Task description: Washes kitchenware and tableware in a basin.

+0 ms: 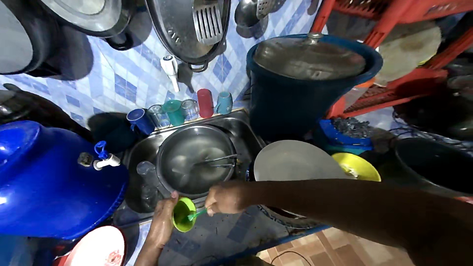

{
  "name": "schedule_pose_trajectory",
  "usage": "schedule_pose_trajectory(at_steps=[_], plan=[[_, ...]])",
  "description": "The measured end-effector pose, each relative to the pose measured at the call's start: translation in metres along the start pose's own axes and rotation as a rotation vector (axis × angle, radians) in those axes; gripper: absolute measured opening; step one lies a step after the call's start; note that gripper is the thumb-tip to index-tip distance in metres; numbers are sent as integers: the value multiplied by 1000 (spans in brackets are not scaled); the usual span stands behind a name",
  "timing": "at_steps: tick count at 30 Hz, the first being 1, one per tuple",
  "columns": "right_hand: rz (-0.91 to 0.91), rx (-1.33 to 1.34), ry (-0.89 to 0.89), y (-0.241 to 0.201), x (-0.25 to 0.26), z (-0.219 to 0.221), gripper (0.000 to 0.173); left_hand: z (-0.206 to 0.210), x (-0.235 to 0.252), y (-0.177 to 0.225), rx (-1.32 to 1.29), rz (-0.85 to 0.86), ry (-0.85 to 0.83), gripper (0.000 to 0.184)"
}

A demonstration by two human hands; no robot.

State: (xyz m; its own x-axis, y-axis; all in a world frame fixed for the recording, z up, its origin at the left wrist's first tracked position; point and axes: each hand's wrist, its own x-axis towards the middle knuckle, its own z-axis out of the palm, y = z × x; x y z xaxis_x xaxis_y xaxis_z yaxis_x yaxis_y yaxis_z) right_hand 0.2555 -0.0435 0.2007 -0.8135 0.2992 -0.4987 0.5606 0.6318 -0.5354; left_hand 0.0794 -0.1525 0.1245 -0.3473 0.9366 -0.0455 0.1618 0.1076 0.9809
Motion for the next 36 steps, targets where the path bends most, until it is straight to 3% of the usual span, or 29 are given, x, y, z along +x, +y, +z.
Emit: schedule_pose_trajectory(at_steps=[2, 4, 6, 8, 11, 14, 16, 19, 21, 24, 27, 31, 34, 36], plan=[[-171, -378, 260, 1, -1, 0, 20, 3, -2, 0, -59, -119, -55, 44], [-522, -750, 669, 10, 9, 4, 14, 3, -5, 1, -175, -259, -91, 38], [-831, -864, 912, 15, 20, 4, 13, -6, -9, -5, -251, -345, -221, 38], [-938, -818, 1006, 17, 17, 0, 17, -15, -8, -19, -362, -302, -338, 34], [-747, -695, 1159, 27, -5, -16, 24, -21, 4, -35, -649, -216, -491, 46], [-304, -630, 1323, 40, -36, -27, 29, -25, 13, -42, -886, 71, -727, 53], [-98, -447, 1355, 44, -61, -26, 32, -23, 16, -41, -963, 236, -785, 52], [57, -59, 1334, 49, -92, -11, 43, -18, 22, -36, -999, 401, -836, 49], [61, 162, 1301, 53, -100, 10, 45, -17, 25, -29, -1013, 456, -806, 46], [-53, 498, 1022, 25, -105, 42, 34, -16, 29, -13, -1058, 529, -781, 44], [-196, 588, 769, 0, -88, 64, 32, -15, 34, -4, -1060, 594, -704, 48], [-246, 756, 620, -11, -51, 66, 37, -6, 33, -3, -1003, 634, -568, 48], [-279, 785, 625, -13, -27, 58, 48, 2, 28, -6, -1046, 626, -541, 45], [-247, 464, 796, -13, -16, 57, 44, 4, 26, -6, -1181, 540, -521, 39]])
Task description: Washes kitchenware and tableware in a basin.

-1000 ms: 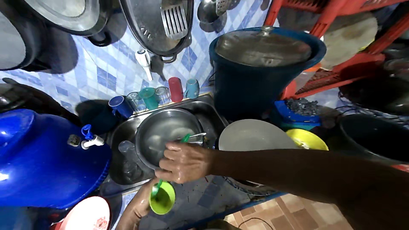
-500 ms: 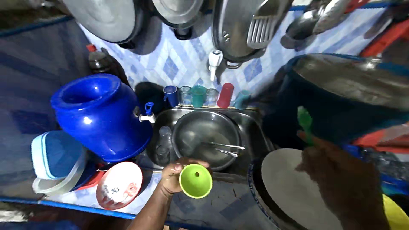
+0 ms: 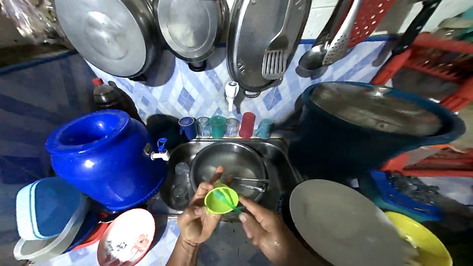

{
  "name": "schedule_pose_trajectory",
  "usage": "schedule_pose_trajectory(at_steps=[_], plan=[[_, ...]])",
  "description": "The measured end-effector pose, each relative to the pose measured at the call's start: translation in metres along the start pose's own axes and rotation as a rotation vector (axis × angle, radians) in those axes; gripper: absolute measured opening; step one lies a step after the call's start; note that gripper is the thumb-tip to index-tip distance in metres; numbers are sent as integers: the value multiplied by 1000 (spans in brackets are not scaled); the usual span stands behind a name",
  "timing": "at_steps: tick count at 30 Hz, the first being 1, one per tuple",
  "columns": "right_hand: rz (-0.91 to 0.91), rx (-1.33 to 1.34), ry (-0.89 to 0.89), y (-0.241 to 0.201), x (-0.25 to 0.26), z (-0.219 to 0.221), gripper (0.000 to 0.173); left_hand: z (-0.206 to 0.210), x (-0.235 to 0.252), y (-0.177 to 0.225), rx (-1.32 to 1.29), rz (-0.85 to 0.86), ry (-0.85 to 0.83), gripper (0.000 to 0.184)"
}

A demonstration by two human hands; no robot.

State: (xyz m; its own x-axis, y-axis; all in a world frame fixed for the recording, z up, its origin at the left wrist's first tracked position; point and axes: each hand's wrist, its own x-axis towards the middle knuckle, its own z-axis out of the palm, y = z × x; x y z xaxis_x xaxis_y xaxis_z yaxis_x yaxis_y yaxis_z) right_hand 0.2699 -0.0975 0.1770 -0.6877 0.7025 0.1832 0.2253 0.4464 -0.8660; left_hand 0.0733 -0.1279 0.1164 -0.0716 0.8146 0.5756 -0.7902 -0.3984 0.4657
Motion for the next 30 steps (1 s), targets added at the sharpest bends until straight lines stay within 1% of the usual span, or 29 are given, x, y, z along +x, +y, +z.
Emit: schedule_pose_trajectory(at_steps=[1, 2, 3, 4, 5, 6, 7, 8, 9, 10, 11, 12, 14, 15, 16, 17, 19, 20, 21, 22, 23, 24, 25, 26, 27, 28, 29, 30], plan=[[-106, -232, 105, 2, 3, 5, 40, 2, -1, 1, -56, -16, 86, 38], [-215, -460, 207, 3, 6, 9, 40, 6, -1, 3, -97, -41, 212, 40], [-292, -629, 267, 4, 9, 12, 45, 12, -1, 5, -99, -79, 369, 45], [-326, -738, 283, 3, 12, 13, 50, 19, 0, 6, -65, -121, 518, 48], [-330, -805, 272, 2, 13, 14, 53, 26, 2, 7, -28, -158, 640, 47], [-312, -842, 250, 1, 15, 15, 52, 30, 4, 8, -24, -178, 726, 43], [-269, -845, 228, -1, 15, 16, 45, 31, 5, 9, -41, -165, 774, 36], [-203, -816, 194, -2, 15, 17, 33, 30, 4, 10, -58, -128, 782, 30], [-105, -740, 115, -6, 15, 17, 25, 27, 4, 10, -73, -82, 770, 27], [-13, -625, 12, -7, 15, 17, 26, 24, 5, 10, -82, -41, 749, 26], [100, -450, -140, -9, 15, 17, 29, 20, 5, 9, -99, -8, 722, 28], [198, -210, -287, -5, 16, 20, 32, 15, 4, 6, -126, 15, 683, 31], [325, 394, -400, 9, 9, 42, 29, 6, 2, -1, -164, 33, 604, 39], [378, 608, -437, 11, 7, 49, 28, 4, 2, -4, -170, 34, 579, 42], [388, 671, -449, 11, 7, 52, 28, 3, 3, -6, -157, 42, 570, 43], [349, 556, -438, 13, 11, 49, 28, 2, 3, -6, -122, 54, 573, 41], [230, -19, -353, 16, 22, 30, 31, 1, 3, -7, 14, 83, 645, 30], [185, -307, -266, 16, 25, 24, 30, 0, 4, -8, 92, 92, 690, 27], [114, -517, -121, 19, 23, 25, 26, -1, 6, -9, 144, 97, 726, 27], [37, -625, 13, 24, 21, 30, 21, 0, 10, -10, 161, 101, 764, 30], [64, -602, 2, 22, 18, 34, 21, 1, 14, -12, 175, 95, 783, 31], [200, -452, -163, 14, 17, 34, 26, 1, 15, -15, 181, 80, 786, 31], [288, -237, -289, 14, 19, 35, 31, 0, 15, -18, 177, 61, 782, 31], [319, -78, -359, 21, 20, 36, 34, -2, 14, -20, 156, 49, 769, 29], [323, -61, -398, 25, 23, 32, 34, -4, 12, -21, 142, 38, 759, 29], [327, -169, -402, 21, 26, 24, 34, -5, 11, -23, 153, 20, 760, 30], [305, -369, -350, 16, 26, 16, 32, -6, 10, -24, 186, -7, 774, 31], [201, -550, -174, 18, 19, 13, 28, -5, 11, -24, 240, -36, 805, 33]])
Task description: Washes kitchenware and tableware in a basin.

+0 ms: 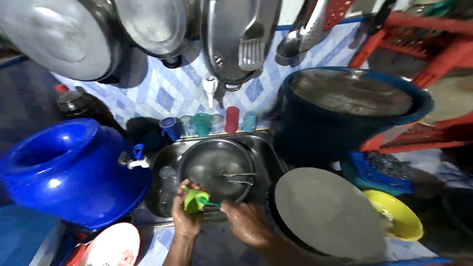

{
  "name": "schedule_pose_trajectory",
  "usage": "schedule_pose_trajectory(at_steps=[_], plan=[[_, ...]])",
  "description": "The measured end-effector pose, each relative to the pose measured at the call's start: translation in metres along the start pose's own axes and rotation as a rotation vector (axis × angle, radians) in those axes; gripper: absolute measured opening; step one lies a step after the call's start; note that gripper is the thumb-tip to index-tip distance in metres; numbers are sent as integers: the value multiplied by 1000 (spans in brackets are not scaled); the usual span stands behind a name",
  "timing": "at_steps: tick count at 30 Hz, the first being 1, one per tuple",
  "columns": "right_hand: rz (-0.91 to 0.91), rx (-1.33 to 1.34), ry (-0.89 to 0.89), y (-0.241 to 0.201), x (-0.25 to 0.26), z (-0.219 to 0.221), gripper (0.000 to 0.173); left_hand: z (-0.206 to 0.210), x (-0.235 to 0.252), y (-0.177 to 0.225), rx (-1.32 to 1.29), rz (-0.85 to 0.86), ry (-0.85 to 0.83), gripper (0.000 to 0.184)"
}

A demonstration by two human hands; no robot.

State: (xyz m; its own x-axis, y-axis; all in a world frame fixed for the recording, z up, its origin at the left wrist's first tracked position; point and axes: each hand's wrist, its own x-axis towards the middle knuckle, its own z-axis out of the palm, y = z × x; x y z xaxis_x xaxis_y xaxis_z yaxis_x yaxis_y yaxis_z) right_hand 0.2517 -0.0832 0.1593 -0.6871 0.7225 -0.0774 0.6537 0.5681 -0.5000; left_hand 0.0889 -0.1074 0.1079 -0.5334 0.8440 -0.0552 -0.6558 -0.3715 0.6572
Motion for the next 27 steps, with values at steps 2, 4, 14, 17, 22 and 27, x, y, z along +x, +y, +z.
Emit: schedule_pose_trajectory(at_steps=[2, 4, 14, 17, 22, 27], plan=[[-162, -180, 576, 20, -5, 5, 15, 8, 2, 4, 142, -36, 93, 38], [-139, -240, 805, 35, -20, -21, 10, 9, 10, 11, 233, -106, 209, 37], [1167, -170, 226, 190, -157, -147, 31, -35, 49, 22, 8, -456, 42, 47], [1078, -197, 181, 223, -160, -124, 31, -6, 53, 16, 138, -374, 242, 36], [708, -242, 606, 234, -162, -115, 35, 3, 92, -5, 188, -370, 332, 32], [141, -92, 838, 136, -128, -113, 26, -33, 149, -58, 321, -322, 416, 35]])
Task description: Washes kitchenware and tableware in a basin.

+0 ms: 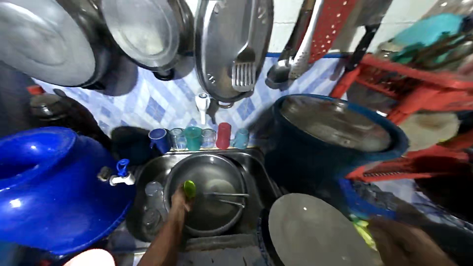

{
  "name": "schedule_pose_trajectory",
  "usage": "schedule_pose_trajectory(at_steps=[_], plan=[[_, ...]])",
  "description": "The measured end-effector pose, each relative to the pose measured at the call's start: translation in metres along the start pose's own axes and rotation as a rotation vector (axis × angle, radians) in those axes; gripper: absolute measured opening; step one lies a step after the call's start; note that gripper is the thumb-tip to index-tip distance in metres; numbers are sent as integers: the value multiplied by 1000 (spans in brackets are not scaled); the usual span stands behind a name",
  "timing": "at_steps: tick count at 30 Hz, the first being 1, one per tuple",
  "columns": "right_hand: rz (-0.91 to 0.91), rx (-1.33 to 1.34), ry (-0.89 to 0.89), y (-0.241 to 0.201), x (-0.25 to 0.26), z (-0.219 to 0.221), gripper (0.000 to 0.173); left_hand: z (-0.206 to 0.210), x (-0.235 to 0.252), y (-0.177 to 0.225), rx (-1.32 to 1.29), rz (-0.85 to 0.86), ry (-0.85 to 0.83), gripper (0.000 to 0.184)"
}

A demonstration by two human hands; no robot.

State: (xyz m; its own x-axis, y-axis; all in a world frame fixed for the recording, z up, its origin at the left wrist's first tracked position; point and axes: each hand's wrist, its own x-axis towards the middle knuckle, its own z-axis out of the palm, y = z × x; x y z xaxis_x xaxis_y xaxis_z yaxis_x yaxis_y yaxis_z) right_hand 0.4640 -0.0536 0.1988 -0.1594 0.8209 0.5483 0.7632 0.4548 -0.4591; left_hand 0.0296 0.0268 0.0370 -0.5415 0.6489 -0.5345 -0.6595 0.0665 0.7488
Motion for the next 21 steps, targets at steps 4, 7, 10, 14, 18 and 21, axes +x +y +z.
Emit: schedule_pose_trajectory(at_steps=[4, 7, 10, 14, 18, 21], plan=[[-102, 627, -438, -102, 11, 82, 25, -6, 29, -13, -23, -10, 162, 42], [131, 724, -795, -138, 44, 168, 29, -5, 33, -20, -50, -1, 208, 46], [599, 898, -830, -137, 94, 258, 34, -11, 34, -31, -1, 21, 236, 47], [790, 736, -630, -101, 133, 348, 40, -15, 33, -27, -75, 4, 231, 45], [492, 73, -576, -70, 112, 397, 45, -12, 35, -23, -134, -19, 238, 44], [315, 86, -844, -95, 102, 417, 41, -9, 38, -24, -149, -19, 226, 42]])
